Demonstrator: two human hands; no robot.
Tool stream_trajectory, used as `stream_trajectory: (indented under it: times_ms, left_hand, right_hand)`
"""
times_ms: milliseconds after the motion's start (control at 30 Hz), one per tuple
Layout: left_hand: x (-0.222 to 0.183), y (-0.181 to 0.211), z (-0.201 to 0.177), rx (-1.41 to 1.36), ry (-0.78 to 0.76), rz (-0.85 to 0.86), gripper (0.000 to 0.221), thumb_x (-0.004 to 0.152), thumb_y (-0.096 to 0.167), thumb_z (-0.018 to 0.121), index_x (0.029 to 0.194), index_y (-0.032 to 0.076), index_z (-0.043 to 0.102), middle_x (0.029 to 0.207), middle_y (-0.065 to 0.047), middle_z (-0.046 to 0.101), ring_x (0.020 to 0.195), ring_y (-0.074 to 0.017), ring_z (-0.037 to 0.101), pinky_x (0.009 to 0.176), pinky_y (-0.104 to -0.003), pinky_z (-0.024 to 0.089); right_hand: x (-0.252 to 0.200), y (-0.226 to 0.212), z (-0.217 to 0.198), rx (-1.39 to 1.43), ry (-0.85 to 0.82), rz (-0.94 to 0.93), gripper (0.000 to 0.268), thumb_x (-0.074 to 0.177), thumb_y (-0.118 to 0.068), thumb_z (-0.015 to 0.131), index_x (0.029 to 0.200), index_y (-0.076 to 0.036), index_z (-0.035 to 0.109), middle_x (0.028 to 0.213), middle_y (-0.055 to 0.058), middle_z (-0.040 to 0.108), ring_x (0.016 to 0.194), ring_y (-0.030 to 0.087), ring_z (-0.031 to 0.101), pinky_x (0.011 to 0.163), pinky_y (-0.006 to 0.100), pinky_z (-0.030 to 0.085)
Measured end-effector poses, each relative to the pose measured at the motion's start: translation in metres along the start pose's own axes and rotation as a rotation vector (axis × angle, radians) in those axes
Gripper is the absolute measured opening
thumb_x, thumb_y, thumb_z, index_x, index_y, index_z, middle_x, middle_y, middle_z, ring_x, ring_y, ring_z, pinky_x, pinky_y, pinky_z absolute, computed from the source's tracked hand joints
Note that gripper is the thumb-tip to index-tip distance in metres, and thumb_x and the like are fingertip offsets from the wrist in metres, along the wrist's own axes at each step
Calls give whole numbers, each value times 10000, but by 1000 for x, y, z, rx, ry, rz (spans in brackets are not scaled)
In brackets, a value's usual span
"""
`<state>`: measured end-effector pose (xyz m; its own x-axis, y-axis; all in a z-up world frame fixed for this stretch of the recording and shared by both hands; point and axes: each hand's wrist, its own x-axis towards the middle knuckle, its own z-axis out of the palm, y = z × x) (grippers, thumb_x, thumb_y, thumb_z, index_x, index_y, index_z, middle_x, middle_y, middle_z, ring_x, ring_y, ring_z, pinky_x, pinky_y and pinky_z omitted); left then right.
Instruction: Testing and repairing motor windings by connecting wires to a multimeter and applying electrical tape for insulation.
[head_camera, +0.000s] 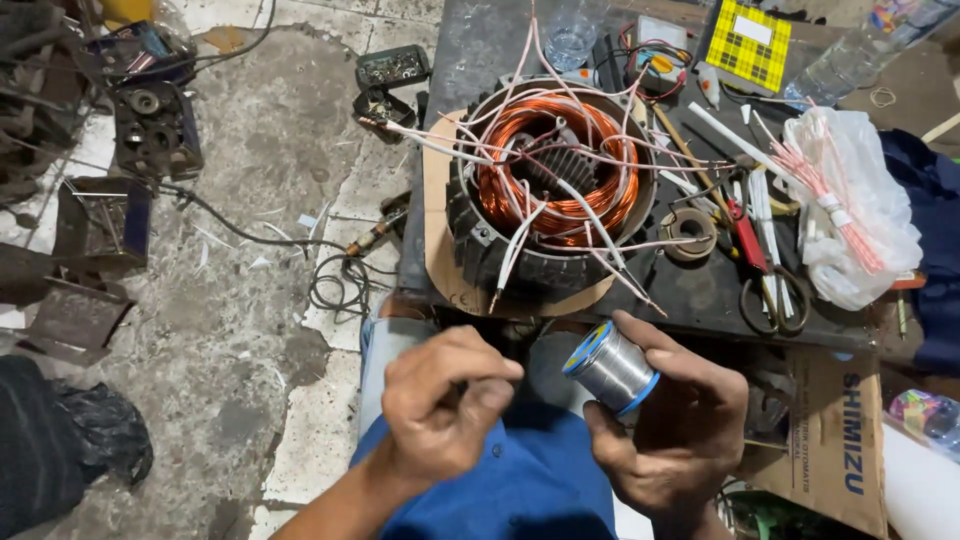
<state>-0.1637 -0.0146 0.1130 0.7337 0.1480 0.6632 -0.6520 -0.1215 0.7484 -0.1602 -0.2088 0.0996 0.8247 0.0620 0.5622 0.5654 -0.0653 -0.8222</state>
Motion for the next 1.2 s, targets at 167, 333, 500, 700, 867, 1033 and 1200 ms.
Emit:
stream_trajectory:
  times_ms: [167,333,500,700,867,1033,1200]
  left_hand:
    - [-26,16,14,-23,-61,-466,419,1011,393,523,1215,38,612,1046,-98,685,921,-189,654,827,-312,525]
    - [-37,8,20,-426,-51,-809,820,940,664,497,1477,44,490,1440,-137,597,1125,-191,648,929,-332,577]
    - [-56,-16,24,-507,55,-936,585,1004,414,536,1458,49,589,741,26,462,690,-84,416,644,-218,395]
    - [-67,-30,12,-652,-10,-869,602,984,410,612,1427,7,554,1201,-110,604,1026,-196,644,831,-398,674]
    - [-64,-31,2,-604,-115,-886,580,937,274,698,1438,26,543,1309,-101,619,1141,-179,639,931,-321,598]
    - [-63,-41,0,-634,-116,-921,589,902,260,745,1420,28,585,1295,-78,679,1178,-144,645,960,-262,552]
    - [-53,-42,-1,-496,-177,-894,639,958,454,588,1448,46,547,1482,-108,596,1371,-168,544,1180,-308,396]
  right_hand:
    - [-8,4,11,-152,-67,-49,588,778,14,769,1221,-54,388,1312,397,577,1279,399,647,1048,394,592]
    - [-15,22,15,-436,-118,-284,464,826,33,769,1171,-57,473,1235,266,657,1138,316,739,996,372,645]
    - [-13,31,16,-439,-323,-403,328,916,132,654,1185,-34,565,1297,231,608,1201,426,701,1044,461,648]
    - [-12,18,0,-300,-410,-54,427,995,-199,570,1340,49,534,1400,305,590,1284,398,651,1130,446,538]
    - [-10,27,6,-311,-441,-4,332,1028,-125,529,1312,41,579,1335,257,646,1228,349,680,1062,387,569]
    - [-5,25,12,-182,-331,102,174,967,-25,631,1131,-2,684,1162,200,730,1073,280,754,961,316,610]
    - [6,19,18,-161,-273,165,103,939,8,670,1029,-19,711,1081,182,739,1015,249,749,945,304,613]
